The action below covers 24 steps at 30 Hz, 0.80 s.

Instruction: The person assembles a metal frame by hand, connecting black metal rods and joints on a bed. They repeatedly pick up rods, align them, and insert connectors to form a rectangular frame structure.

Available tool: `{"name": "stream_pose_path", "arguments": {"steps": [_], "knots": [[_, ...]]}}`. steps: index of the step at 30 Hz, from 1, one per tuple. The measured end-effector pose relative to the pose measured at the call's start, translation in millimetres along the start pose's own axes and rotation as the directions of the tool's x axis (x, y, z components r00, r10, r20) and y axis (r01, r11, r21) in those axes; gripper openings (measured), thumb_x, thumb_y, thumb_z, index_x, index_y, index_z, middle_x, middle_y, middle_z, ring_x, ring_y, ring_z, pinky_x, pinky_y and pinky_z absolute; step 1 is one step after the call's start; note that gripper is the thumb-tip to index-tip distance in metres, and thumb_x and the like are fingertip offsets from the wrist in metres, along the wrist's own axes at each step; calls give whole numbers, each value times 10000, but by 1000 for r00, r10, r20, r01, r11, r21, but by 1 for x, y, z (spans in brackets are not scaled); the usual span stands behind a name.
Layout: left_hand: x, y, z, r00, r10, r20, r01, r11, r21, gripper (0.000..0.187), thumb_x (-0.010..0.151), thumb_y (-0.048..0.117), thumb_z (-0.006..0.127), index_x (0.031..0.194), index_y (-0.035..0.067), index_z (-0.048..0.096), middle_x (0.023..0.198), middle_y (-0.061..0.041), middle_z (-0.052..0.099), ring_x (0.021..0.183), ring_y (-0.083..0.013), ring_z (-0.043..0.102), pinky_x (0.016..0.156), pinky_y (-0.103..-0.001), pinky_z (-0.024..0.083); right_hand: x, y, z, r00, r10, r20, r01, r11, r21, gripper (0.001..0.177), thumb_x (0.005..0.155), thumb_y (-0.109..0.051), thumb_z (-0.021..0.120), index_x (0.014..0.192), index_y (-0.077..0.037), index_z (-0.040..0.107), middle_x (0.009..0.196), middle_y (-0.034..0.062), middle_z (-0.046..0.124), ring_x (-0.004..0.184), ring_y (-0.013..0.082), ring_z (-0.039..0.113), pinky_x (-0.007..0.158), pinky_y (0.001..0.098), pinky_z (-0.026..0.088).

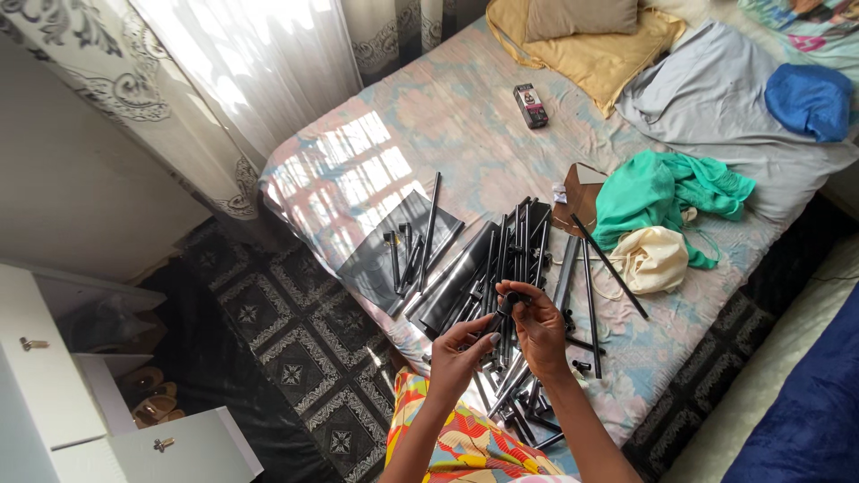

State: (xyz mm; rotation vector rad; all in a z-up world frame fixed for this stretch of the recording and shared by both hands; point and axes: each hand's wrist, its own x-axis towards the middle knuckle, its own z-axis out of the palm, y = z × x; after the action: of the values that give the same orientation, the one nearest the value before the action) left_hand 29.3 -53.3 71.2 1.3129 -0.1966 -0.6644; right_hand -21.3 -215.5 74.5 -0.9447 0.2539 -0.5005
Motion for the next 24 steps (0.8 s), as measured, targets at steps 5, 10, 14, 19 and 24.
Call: {"name": "stream_pose_path", "arguments": {"steps": [5,10,14,19,24], "knots": [[-22,8,-1,997,31,-68,-28,998,49,386,829,158,850,1202,80,787,740,22,676,583,-10,546,492,-188,409,-13,-5,18,993,-75,96,83,994,-78,327,965,18,643,1292,-3,642,1340,166,668,1277,242,639,1106,359,515],[-36,12,-9,985,67,-159,-55,995,79,390,836,175,849,1208,75,781,740,8,723,587,-8,561,514,-176,427,-23,-1,35,975,-146,165,181,960,-215,346,938,85,659,1271,-6,669,1313,160,685,1255,229,654,1104,351,523],[-44,12,-16,975,53,-214,-52,999,7,366,846,166,832,1190,52,774,755,-13,759,631,-22,650,509,-186,461,-20,2,51,984,-94,152,131,957,-259,352,918,100,654,1252,-6,683,1270,148,712,1211,209,677,1064,324,537],[-52,7,-22,945,140,-297,-150,989,-11,343,882,121,805,1218,61,772,783,-3,746,672,-19,660,568,-163,504,-26,8,67,991,-41,125,82,938,-336,341,917,69,681,1250,-3,689,1222,126,737,1136,175,698,997,284,559],[-56,6,-21,925,88,-369,-80,996,38,316,896,143,785,1204,69,775,754,-34,753,613,-38,653,514,-181,466,-24,11,72,993,78,84,-40,923,-384,340,914,30,709,1252,-1,704,1141,126,769,1059,167,723,892,274,581]]}}
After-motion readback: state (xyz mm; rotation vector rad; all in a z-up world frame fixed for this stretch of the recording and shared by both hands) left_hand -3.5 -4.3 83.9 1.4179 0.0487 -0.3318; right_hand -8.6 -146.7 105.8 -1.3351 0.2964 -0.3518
